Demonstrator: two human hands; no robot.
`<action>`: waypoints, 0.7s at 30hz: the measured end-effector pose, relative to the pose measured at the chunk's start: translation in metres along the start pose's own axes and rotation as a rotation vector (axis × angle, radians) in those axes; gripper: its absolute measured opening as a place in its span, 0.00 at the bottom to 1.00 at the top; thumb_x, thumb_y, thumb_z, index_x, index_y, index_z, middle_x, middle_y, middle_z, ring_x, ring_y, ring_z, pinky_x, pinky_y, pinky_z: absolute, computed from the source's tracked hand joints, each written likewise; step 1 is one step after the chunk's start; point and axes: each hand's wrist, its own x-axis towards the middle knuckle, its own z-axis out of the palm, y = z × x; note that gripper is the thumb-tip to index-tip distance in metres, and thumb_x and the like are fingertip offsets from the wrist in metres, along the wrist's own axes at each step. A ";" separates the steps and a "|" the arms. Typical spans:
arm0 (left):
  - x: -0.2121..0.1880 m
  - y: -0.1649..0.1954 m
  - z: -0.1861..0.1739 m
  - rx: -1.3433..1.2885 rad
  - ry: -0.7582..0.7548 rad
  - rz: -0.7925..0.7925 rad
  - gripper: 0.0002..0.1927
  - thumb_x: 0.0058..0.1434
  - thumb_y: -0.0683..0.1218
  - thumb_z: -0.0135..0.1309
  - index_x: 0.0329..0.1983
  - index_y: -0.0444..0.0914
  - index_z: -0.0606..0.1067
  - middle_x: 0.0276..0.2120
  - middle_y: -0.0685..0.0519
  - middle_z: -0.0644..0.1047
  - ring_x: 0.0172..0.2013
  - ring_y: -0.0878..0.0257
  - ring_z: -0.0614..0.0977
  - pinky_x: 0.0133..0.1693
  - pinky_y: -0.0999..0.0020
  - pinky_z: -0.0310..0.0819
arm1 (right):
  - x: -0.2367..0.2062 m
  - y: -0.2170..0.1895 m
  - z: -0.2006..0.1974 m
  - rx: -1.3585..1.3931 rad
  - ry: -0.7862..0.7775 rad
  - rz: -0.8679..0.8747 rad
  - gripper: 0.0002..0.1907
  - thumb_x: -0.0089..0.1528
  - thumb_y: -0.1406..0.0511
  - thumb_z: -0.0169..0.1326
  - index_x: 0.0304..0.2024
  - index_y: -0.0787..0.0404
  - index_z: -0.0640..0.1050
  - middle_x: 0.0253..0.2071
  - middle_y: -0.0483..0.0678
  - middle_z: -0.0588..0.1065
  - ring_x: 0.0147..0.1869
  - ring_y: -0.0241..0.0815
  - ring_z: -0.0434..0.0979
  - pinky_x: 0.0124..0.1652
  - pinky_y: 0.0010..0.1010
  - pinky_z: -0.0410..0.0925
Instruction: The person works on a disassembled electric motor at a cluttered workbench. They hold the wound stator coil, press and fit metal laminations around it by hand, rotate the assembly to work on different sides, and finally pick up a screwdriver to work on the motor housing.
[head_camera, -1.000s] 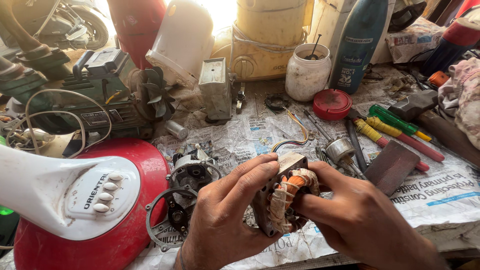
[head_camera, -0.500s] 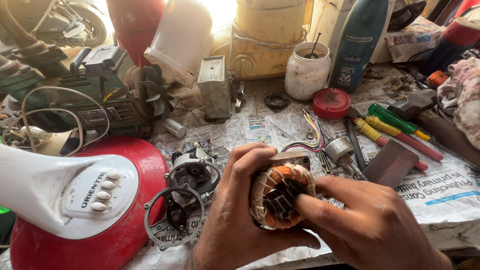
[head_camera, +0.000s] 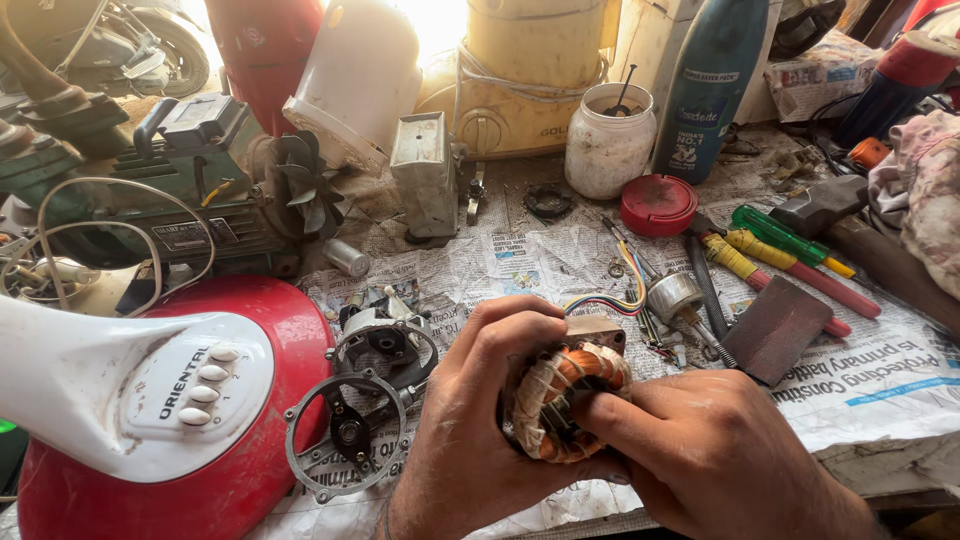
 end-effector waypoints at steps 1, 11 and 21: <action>0.001 0.000 -0.001 0.017 0.011 0.005 0.45 0.42 0.53 0.81 0.60 0.40 0.70 0.57 0.47 0.75 0.57 0.54 0.84 0.57 0.60 0.84 | 0.002 -0.001 -0.001 -0.008 0.033 -0.024 0.18 0.55 0.62 0.66 0.45 0.57 0.76 0.29 0.45 0.75 0.31 0.49 0.80 0.29 0.43 0.68; 0.003 0.015 -0.020 -0.008 -0.081 -0.009 0.42 0.44 0.50 0.79 0.60 0.39 0.70 0.56 0.47 0.76 0.57 0.53 0.83 0.58 0.60 0.82 | -0.001 -0.004 -0.015 -0.064 -0.009 -0.091 0.16 0.54 0.64 0.62 0.44 0.55 0.75 0.29 0.45 0.72 0.30 0.49 0.77 0.28 0.41 0.67; 0.003 0.019 -0.019 0.025 -0.108 -0.045 0.37 0.48 0.48 0.77 0.58 0.40 0.72 0.54 0.48 0.76 0.55 0.54 0.85 0.56 0.61 0.83 | -0.006 0.004 -0.004 -0.019 -0.076 -0.049 0.12 0.54 0.65 0.62 0.36 0.54 0.72 0.26 0.45 0.71 0.28 0.49 0.77 0.26 0.43 0.65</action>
